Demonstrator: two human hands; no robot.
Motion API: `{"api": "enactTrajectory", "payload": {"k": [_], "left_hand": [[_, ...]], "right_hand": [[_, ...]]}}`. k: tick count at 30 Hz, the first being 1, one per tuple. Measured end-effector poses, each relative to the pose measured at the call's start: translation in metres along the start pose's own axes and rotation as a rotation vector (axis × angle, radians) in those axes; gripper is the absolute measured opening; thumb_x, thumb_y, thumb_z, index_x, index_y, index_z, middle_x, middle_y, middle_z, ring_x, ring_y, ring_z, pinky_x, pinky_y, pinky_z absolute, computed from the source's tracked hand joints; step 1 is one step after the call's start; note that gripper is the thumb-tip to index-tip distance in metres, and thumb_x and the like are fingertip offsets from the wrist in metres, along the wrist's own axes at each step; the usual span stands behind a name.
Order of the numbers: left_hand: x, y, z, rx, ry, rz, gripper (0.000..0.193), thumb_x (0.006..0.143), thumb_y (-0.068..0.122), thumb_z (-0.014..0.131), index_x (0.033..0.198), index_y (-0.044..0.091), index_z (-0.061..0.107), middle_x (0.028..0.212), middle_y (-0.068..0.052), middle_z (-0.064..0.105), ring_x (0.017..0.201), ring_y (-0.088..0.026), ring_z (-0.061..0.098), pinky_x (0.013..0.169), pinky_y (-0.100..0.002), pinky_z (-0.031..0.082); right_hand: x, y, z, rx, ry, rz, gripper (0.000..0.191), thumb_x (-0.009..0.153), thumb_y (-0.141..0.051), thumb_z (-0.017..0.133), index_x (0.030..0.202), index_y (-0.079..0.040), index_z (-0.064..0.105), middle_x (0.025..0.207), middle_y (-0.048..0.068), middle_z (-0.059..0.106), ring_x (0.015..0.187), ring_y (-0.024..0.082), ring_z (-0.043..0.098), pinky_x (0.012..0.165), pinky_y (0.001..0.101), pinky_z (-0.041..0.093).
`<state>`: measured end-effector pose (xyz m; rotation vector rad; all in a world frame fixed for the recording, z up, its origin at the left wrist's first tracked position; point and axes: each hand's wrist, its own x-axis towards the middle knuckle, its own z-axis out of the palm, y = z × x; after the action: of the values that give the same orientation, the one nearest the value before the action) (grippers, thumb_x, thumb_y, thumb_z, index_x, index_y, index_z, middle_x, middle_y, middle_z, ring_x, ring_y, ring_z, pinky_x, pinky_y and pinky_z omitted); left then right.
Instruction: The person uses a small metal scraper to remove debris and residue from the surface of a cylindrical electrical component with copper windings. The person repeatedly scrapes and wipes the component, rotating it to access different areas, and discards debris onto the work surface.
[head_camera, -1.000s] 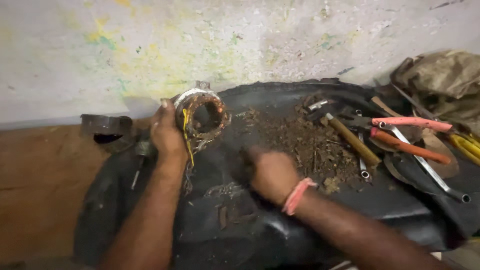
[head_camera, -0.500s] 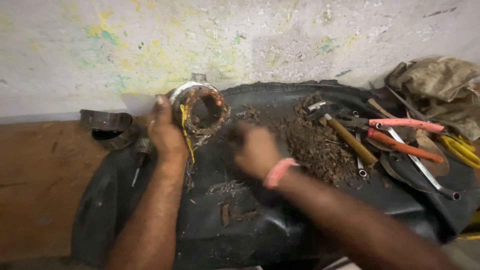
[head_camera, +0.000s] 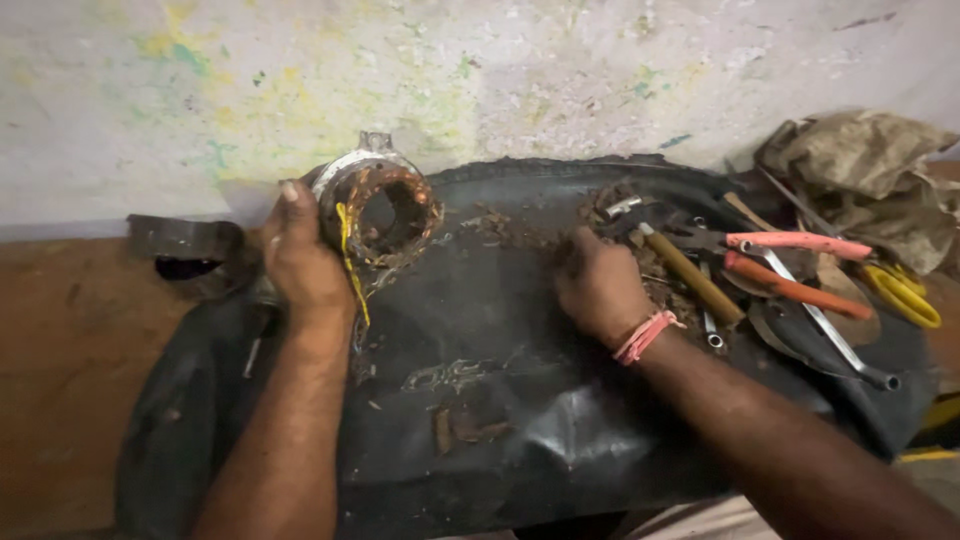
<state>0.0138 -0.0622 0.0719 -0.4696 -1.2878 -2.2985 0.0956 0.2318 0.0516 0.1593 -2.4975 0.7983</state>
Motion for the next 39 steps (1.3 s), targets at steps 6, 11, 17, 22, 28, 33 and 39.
{"api": "enactTrajectory", "payload": {"k": [6,11,17,22,28,33,39], "left_hand": [[0.001,0.011,0.0,0.035,0.023,0.08,0.055,0.107,0.045,0.06,0.123,-0.007,0.066,0.118,-0.012,0.069,0.108,-0.022,0.065,0.1,-0.036,0.054],[0.005,0.019,-0.013,0.049,0.096,0.158,0.055,0.108,0.047,0.059,0.119,-0.006,0.066,0.112,-0.012,0.069,0.103,-0.022,0.066,0.095,-0.037,0.056],[0.008,0.014,-0.019,-0.022,0.087,0.148,0.05,0.111,0.043,0.062,0.116,-0.007,0.065,0.108,-0.012,0.067,0.097,-0.022,0.064,0.09,-0.038,0.057],[0.006,0.018,-0.014,0.008,0.11,0.129,0.054,0.108,0.043,0.063,0.121,-0.009,0.066,0.109,-0.013,0.068,0.097,-0.023,0.067,0.091,-0.037,0.058],[0.004,0.027,-0.008,0.078,0.013,0.178,0.066,0.107,0.053,0.059,0.126,-0.011,0.065,0.118,-0.014,0.069,0.107,-0.022,0.067,0.1,-0.037,0.056],[0.005,0.023,-0.005,0.052,0.04,0.153,0.064,0.106,0.051,0.062,0.125,-0.01,0.063,0.118,-0.013,0.067,0.108,-0.022,0.064,0.101,-0.036,0.053],[0.004,0.023,-0.007,0.027,0.115,0.143,0.058,0.105,0.048,0.064,0.12,-0.008,0.066,0.114,-0.012,0.068,0.104,-0.021,0.065,0.096,-0.035,0.054]], "right_hand": [[0.019,-0.053,0.021,0.394,-0.09,0.074,0.041,0.081,-0.004,0.072,0.121,-0.006,0.066,0.101,0.019,0.077,0.088,0.034,0.078,0.076,0.0374,0.061],[0.051,-0.098,0.093,0.229,-0.111,-0.036,0.03,0.075,-0.002,0.073,0.105,-0.005,0.074,0.096,0.023,0.076,0.092,0.043,0.073,0.08,0.0456,0.059],[0.059,-0.117,0.143,-0.056,-0.416,0.107,0.018,0.072,-0.013,0.079,0.086,-0.002,0.077,0.089,0.025,0.073,0.087,0.043,0.073,0.079,0.0471,0.06],[0.061,-0.114,0.146,-0.058,-0.355,0.073,0.017,0.078,-0.017,0.073,0.087,-0.003,0.078,0.087,0.024,0.074,0.084,0.042,0.074,0.076,0.0492,0.059],[0.058,-0.05,0.067,-0.268,-0.26,0.193,0.022,0.083,-0.023,0.069,0.096,-0.007,0.077,0.091,0.022,0.075,0.085,0.041,0.073,0.075,0.0522,0.058],[0.047,0.014,0.006,-0.303,-0.185,0.28,0.019,0.084,-0.02,0.072,0.097,-0.007,0.076,0.091,0.024,0.074,0.088,0.043,0.072,0.081,0.0501,0.056],[0.053,-0.001,0.008,0.058,-0.015,-0.094,0.021,0.081,-0.006,0.072,0.102,-0.005,0.073,0.095,0.02,0.074,0.088,0.038,0.074,0.078,0.0435,0.058]]}}
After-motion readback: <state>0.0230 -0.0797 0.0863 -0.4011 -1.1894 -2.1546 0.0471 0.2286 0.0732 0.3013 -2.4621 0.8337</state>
